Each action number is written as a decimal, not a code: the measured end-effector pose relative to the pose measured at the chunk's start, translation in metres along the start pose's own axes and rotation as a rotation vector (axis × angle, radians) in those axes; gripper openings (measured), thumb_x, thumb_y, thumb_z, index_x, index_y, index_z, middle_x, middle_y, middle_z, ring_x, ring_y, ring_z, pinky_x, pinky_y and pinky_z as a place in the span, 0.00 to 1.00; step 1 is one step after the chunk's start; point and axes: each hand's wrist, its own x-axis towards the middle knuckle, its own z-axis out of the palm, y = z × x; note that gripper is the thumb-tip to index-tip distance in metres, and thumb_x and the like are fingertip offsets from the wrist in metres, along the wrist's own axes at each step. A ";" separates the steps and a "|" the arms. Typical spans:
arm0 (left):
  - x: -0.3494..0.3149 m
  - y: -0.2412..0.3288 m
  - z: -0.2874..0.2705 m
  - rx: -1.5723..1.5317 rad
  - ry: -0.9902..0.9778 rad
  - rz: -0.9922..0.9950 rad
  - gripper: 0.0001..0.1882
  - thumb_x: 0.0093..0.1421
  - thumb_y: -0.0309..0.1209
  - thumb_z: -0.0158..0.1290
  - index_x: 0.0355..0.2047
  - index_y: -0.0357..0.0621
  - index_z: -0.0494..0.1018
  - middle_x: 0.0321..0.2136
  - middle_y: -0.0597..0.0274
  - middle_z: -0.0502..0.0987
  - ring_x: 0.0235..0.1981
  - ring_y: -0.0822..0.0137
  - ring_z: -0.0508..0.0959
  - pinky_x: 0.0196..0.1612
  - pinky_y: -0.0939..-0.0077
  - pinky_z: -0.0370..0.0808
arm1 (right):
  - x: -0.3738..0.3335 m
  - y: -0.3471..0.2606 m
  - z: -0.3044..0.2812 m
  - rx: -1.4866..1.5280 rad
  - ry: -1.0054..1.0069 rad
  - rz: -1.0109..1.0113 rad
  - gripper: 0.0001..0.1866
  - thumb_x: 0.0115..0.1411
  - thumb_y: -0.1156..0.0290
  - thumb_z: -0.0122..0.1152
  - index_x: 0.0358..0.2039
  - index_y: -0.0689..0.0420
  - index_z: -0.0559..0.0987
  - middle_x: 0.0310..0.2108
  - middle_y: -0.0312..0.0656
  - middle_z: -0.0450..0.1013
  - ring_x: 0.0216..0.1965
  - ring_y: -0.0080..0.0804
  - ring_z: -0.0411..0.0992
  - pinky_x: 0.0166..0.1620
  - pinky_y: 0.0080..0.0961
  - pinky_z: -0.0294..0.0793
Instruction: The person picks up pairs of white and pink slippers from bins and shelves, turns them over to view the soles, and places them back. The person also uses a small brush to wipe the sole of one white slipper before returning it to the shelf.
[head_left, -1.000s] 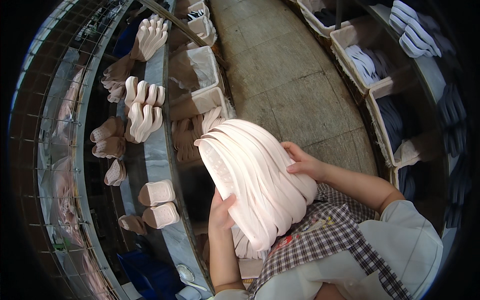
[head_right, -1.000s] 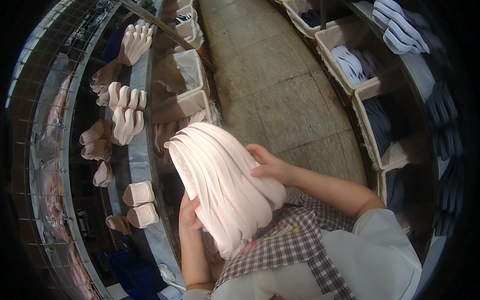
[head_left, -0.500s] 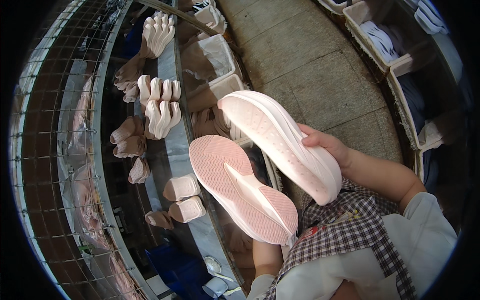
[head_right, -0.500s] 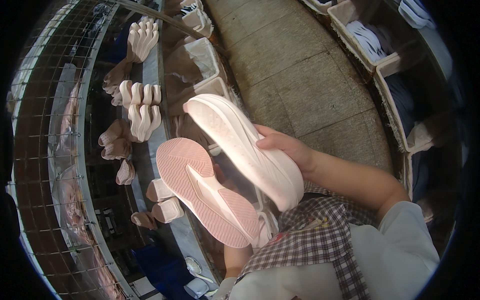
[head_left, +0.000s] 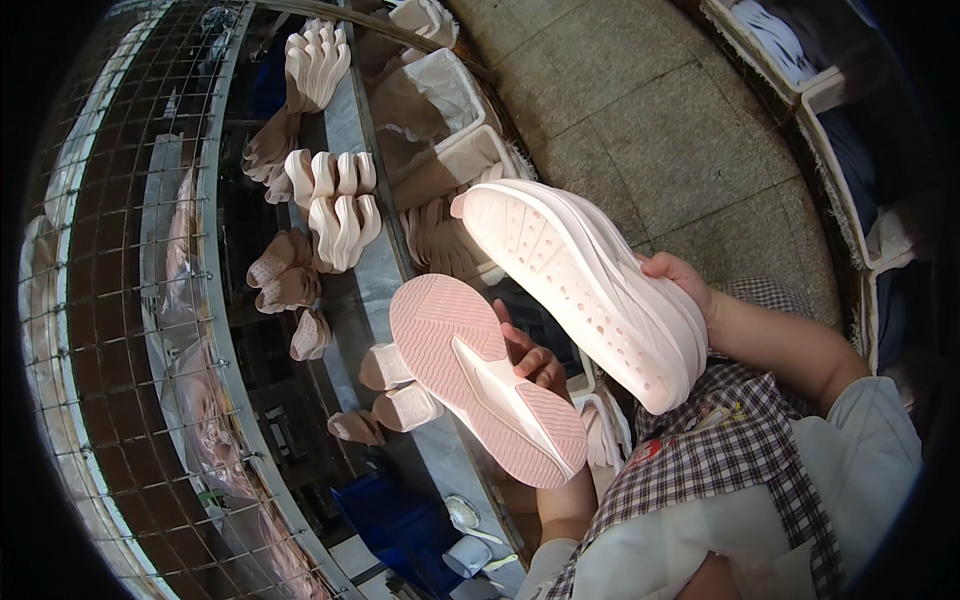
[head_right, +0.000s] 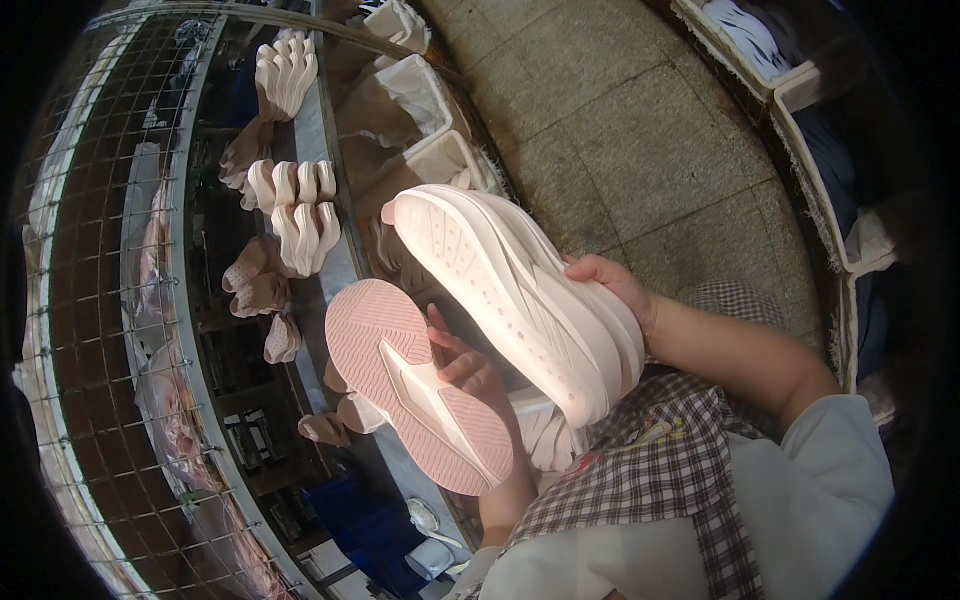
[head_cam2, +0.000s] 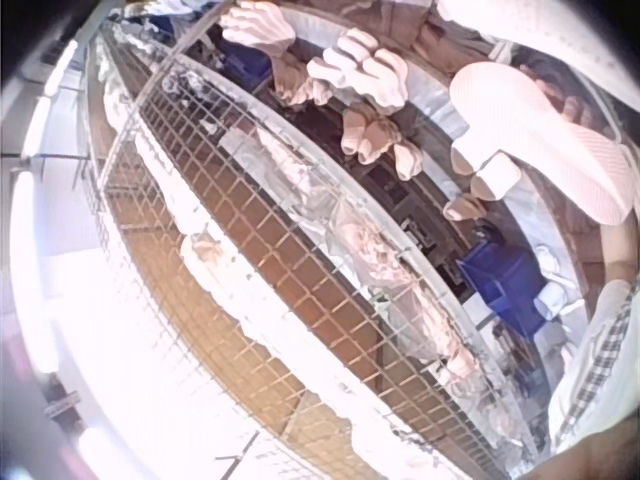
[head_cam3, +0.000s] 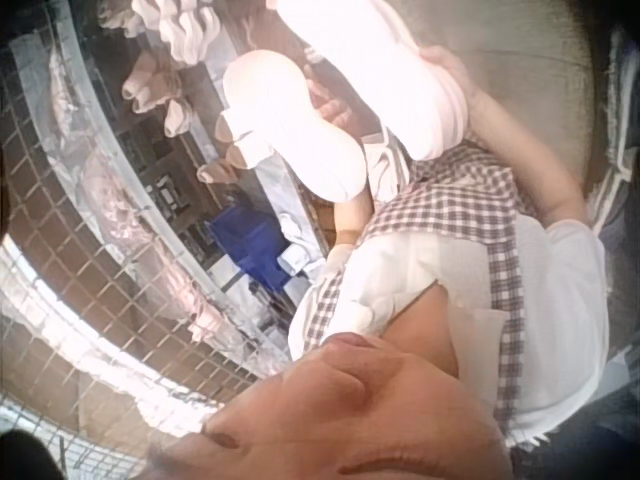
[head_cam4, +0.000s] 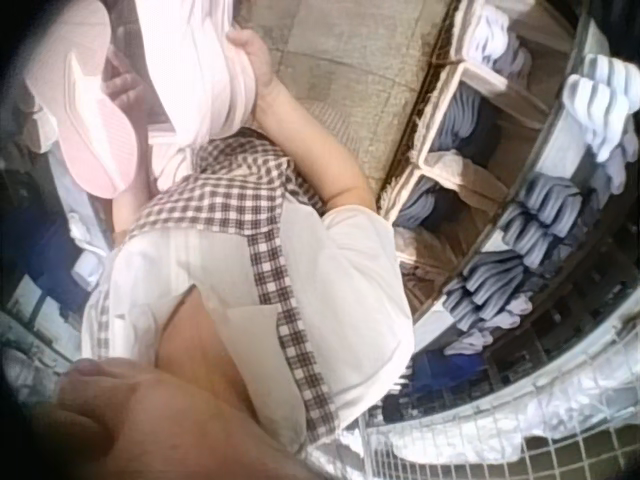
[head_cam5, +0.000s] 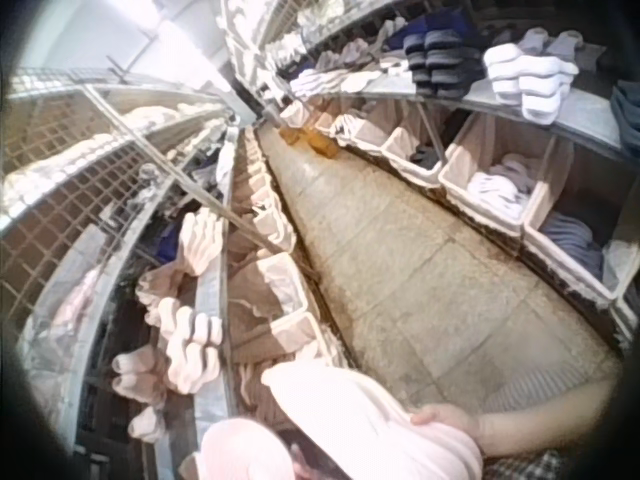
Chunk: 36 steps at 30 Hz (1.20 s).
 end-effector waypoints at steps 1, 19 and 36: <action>0.001 0.001 0.000 0.002 -0.013 -0.016 0.32 0.63 0.35 0.44 0.63 0.33 0.49 0.48 0.45 0.70 0.41 0.56 0.76 0.34 0.65 0.79 | -0.001 -0.001 0.000 -0.055 -0.016 -0.024 0.32 0.54 0.70 0.48 0.60 0.60 0.57 0.51 0.55 0.67 0.46 0.43 0.74 0.49 0.37 0.76; 0.001 0.010 0.019 -0.121 0.083 0.108 0.25 0.68 0.29 0.35 0.62 0.28 0.48 0.24 0.59 0.64 0.20 0.73 0.65 0.13 0.89 0.63 | 0.007 0.003 -0.044 -0.028 0.090 -0.031 0.35 0.51 0.66 0.49 0.62 0.57 0.56 0.51 0.57 0.67 0.46 0.49 0.73 0.49 0.47 0.76; 0.043 0.068 0.040 0.737 0.613 0.071 0.29 0.65 0.36 0.44 0.61 0.33 0.50 0.34 0.60 0.68 0.33 0.71 0.71 0.33 0.78 0.73 | 0.036 0.018 -0.011 -1.198 0.035 0.107 0.62 0.41 0.56 0.74 0.65 0.61 0.40 0.62 0.53 0.50 0.64 0.42 0.49 0.64 0.37 0.50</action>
